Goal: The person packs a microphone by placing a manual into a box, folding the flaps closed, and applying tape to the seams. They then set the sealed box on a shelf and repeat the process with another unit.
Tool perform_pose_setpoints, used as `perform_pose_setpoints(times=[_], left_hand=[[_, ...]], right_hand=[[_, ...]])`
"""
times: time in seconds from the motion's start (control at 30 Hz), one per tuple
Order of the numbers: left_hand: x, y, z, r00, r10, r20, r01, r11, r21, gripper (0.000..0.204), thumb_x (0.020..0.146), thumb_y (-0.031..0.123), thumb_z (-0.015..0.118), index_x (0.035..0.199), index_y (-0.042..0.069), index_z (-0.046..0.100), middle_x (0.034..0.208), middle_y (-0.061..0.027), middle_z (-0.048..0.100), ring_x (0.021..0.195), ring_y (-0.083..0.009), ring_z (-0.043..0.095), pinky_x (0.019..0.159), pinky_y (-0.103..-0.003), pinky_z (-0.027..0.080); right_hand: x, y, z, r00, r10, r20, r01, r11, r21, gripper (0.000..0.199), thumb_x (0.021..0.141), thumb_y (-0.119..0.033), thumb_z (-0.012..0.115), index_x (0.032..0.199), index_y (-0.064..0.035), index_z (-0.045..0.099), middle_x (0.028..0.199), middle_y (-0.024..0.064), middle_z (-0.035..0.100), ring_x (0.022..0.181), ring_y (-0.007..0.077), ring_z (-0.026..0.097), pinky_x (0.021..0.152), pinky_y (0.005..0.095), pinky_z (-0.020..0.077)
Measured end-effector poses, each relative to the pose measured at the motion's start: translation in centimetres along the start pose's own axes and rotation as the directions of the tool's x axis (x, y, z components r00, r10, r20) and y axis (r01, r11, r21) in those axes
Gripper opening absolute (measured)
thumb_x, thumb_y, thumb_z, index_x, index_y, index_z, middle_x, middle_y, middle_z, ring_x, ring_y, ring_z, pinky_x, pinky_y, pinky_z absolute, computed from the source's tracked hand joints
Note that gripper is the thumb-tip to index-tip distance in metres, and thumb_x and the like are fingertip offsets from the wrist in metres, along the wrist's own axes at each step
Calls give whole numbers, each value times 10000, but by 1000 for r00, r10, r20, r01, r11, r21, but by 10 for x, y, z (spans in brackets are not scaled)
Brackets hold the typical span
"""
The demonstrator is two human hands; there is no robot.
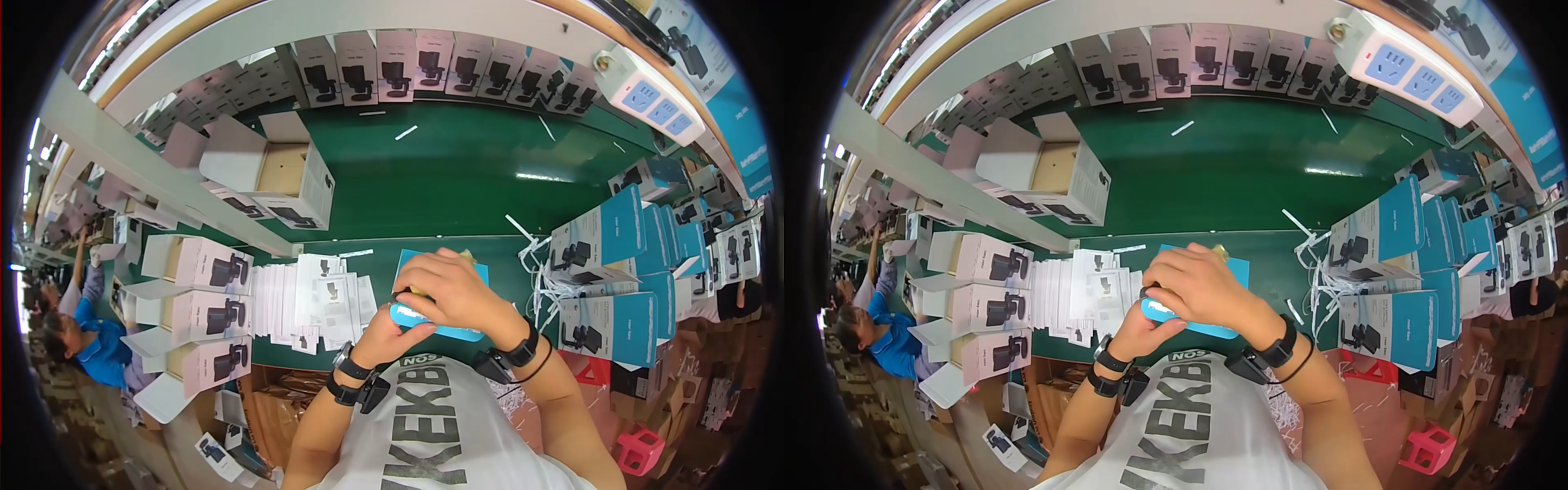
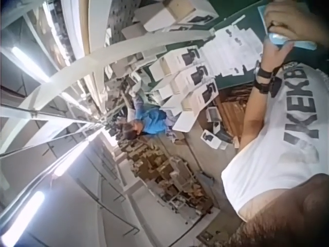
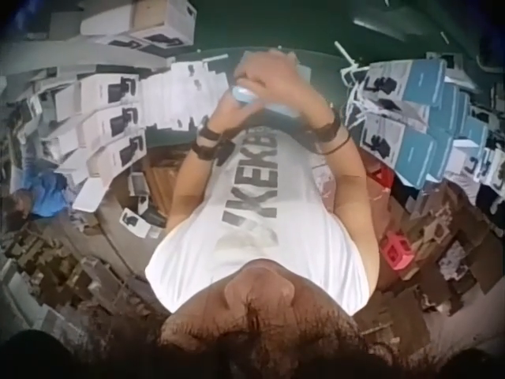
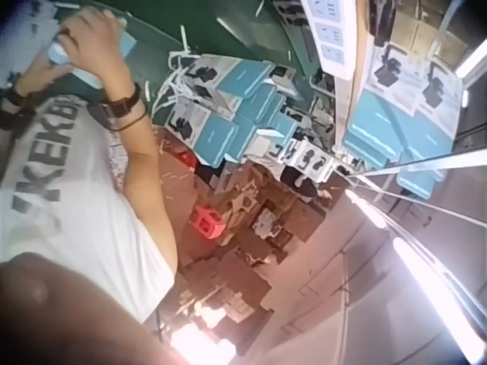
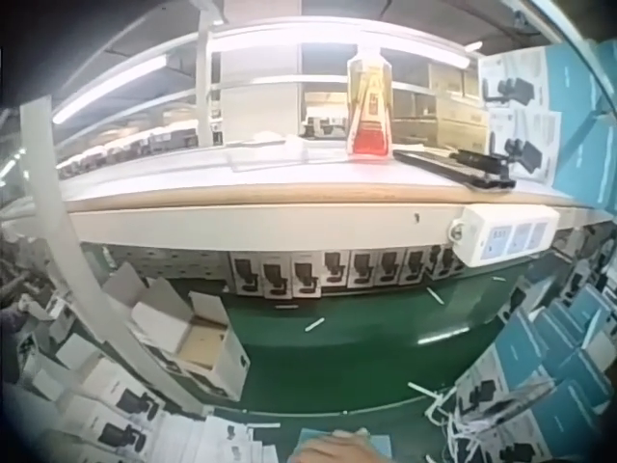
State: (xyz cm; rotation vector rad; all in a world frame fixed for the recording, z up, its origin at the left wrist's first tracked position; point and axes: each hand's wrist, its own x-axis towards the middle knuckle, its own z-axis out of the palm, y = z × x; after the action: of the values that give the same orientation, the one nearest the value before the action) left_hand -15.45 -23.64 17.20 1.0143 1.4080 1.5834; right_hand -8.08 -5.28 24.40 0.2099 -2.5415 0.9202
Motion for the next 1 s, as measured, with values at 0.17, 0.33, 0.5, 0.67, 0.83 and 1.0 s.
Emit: perform_pose_setpoints(times=[0.17,0.33,0.5,0.67,0.83,1.0], left_hand=[[-1,6,-11,998,18,64,-21,998,51,203,955,142,752,1120,40,694,1021,-72,738,909,-213,690,818,-347,550],[-4,1,-14,998,57,41,-58,998,30,226,938,157,772,1118,42,697,1039,-89,740,935,-237,706,829,-360,555],[0,-2,-12,997,38,66,-43,996,76,268,902,154,801,1119,44,689,1068,-102,734,975,-254,715,852,-367,556],[8,35,-1,964,261,-49,-172,753,635,386,869,136,823,1204,33,661,1165,-115,703,1082,-251,685,946,-366,543],[17,22,23,864,256,-433,-160,956,245,554,815,112,870,1309,21,636,1257,-145,661,1142,-269,663,989,-367,536],[16,11,4,980,83,-182,11,887,462,719,756,176,939,1387,46,620,1237,-170,679,1201,-387,654,1055,-457,512]], right_hand=[[-3,4,9,998,6,69,-11,997,76,127,875,-186,742,989,-146,703,924,11,678,813,234,651,712,368,458],[-13,-9,-12,972,-13,235,-19,991,133,183,837,-171,773,1006,-125,719,922,33,683,792,235,660,698,370,472],[-10,-17,-3,985,90,145,-111,984,140,208,809,-156,781,991,-102,696,921,51,673,802,265,656,702,378,499],[-53,7,-39,919,343,-191,-277,911,305,187,808,-62,761,956,-49,646,901,99,652,814,243,659,702,350,508],[-181,44,-90,681,588,-437,-702,695,-159,399,845,-47,769,1225,-39,646,964,54,689,769,151,589,705,283,489],[-163,-21,-25,709,678,-192,-573,714,402,661,777,-78,880,1399,-72,656,984,75,716,738,121,577,702,271,503]])
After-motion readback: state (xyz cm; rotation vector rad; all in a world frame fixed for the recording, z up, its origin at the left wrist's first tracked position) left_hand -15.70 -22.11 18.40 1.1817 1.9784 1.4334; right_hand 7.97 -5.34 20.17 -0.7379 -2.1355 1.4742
